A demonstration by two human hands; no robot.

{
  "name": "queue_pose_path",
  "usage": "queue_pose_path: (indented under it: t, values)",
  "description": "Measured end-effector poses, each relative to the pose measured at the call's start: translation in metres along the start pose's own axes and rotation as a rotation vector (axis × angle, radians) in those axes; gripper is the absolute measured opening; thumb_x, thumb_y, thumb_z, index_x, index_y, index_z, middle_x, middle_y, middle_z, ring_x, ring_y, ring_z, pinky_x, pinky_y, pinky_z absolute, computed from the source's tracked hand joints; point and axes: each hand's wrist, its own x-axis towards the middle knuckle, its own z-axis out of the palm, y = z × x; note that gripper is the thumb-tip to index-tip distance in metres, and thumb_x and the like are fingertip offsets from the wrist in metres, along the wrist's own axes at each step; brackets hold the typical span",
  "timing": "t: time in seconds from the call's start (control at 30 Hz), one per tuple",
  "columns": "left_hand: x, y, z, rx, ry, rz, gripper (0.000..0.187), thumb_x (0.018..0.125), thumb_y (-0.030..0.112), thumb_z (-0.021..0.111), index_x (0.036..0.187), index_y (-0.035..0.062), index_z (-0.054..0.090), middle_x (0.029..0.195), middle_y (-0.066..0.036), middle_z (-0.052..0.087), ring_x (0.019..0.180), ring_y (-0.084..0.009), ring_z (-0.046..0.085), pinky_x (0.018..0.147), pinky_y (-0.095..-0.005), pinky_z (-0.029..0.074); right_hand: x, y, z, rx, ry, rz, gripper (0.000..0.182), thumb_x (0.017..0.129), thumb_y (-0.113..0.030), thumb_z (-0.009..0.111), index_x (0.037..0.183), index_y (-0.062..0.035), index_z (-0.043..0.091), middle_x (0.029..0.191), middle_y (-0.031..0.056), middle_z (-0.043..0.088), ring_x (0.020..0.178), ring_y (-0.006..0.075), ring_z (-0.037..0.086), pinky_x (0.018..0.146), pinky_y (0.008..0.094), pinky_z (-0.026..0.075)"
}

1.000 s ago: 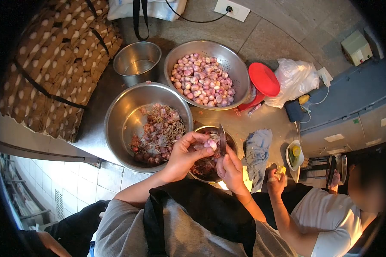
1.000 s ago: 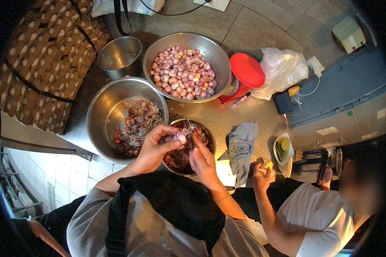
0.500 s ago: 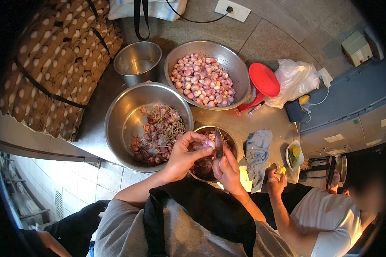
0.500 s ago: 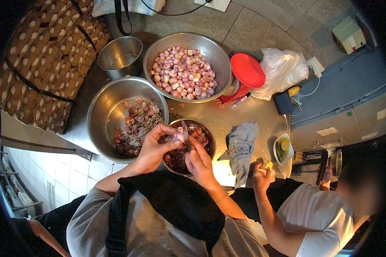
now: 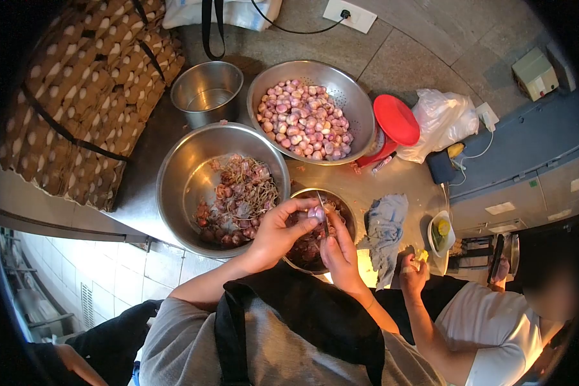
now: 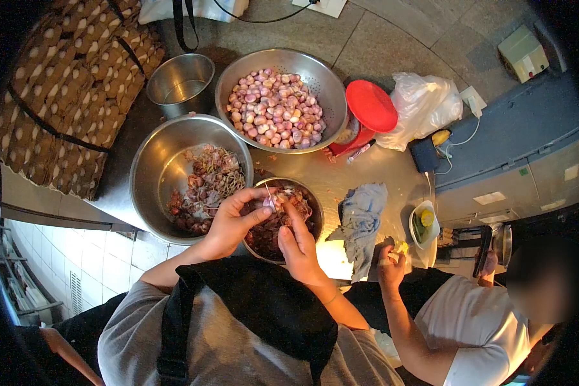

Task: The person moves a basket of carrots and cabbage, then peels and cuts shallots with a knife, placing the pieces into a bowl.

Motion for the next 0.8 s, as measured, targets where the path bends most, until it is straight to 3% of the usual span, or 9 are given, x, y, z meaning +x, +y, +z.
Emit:
queue_pose_path:
  t: [0.1,0.2,0.37,0.47,0.6,0.8]
  values:
    - [-0.002,0.002,0.002,-0.007,0.017,0.024,0.028,0.081,0.003,0.059,0.109,0.0012,0.055,0.111,-0.006,0.055,0.098,-0.0099,0.052,0.083,-0.0231,0.043,0.000,0.010,-0.004,-0.040,0.033,-0.021,0.043,0.094,-0.021,0.040,0.132,-0.0037,0.031,0.065,-0.0046,0.037,0.052,0.0036,0.031,0.047,0.0181,0.025]
    - [-0.001,0.004,0.001,-0.156,-0.003,-0.094,0.027,0.082,0.003,0.059,0.108,0.0019,0.055,0.111,-0.006,0.054,0.100,-0.0102,0.051,0.084,-0.0235,0.043,0.004,0.003,-0.009,0.013,0.017,0.026,0.042,0.094,-0.021,0.039,0.132,-0.0037,0.032,0.063,-0.0046,0.035,0.051,0.0038,0.031,0.046,0.0178,0.026]
    - [0.002,0.007,0.002,-0.370,-0.036,-0.109,0.030,0.085,0.004,0.054,0.114,0.0039,0.048,0.112,-0.006,0.052,0.100,-0.0142,0.053,0.084,-0.0298,0.047,0.008,0.003,-0.011,0.120,0.032,0.056,0.042,0.094,-0.021,0.038,0.133,-0.0059,0.031,0.057,-0.0039,0.033,0.047,0.0048,0.031,0.042,0.0186,0.025]
    - [0.001,0.004,0.002,-0.363,0.002,-0.187,0.027,0.084,0.003,0.055,0.110,0.0037,0.049,0.109,-0.006,0.053,0.098,-0.0137,0.053,0.084,-0.0298,0.047,0.006,0.004,-0.007,-0.018,0.034,0.001,0.043,0.094,-0.021,0.039,0.133,-0.0061,0.031,0.055,-0.0036,0.034,0.045,0.0049,0.031,0.041,0.0188,0.024]
    - [0.000,-0.008,-0.003,-0.140,-0.026,-0.042,0.028,0.082,0.002,0.058,0.109,0.0037,0.049,0.107,-0.007,0.054,0.097,-0.0137,0.054,0.083,-0.0296,0.047,0.001,0.004,-0.006,-0.024,0.015,-0.009,0.041,0.094,-0.019,0.040,0.131,-0.0052,0.034,0.062,-0.0064,0.035,0.051,0.0025,0.032,0.046,0.0166,0.026]
    - [-0.001,0.012,0.004,-0.245,-0.002,-0.084,0.027,0.081,0.002,0.058,0.107,0.0027,0.050,0.103,-0.006,0.056,0.097,-0.0140,0.054,0.081,-0.0286,0.049,0.016,0.003,-0.034,0.040,0.230,0.013,0.040,0.093,-0.017,0.039,0.131,-0.0041,0.034,0.062,-0.0066,0.034,0.049,0.0011,0.026,0.044,0.0156,0.021]
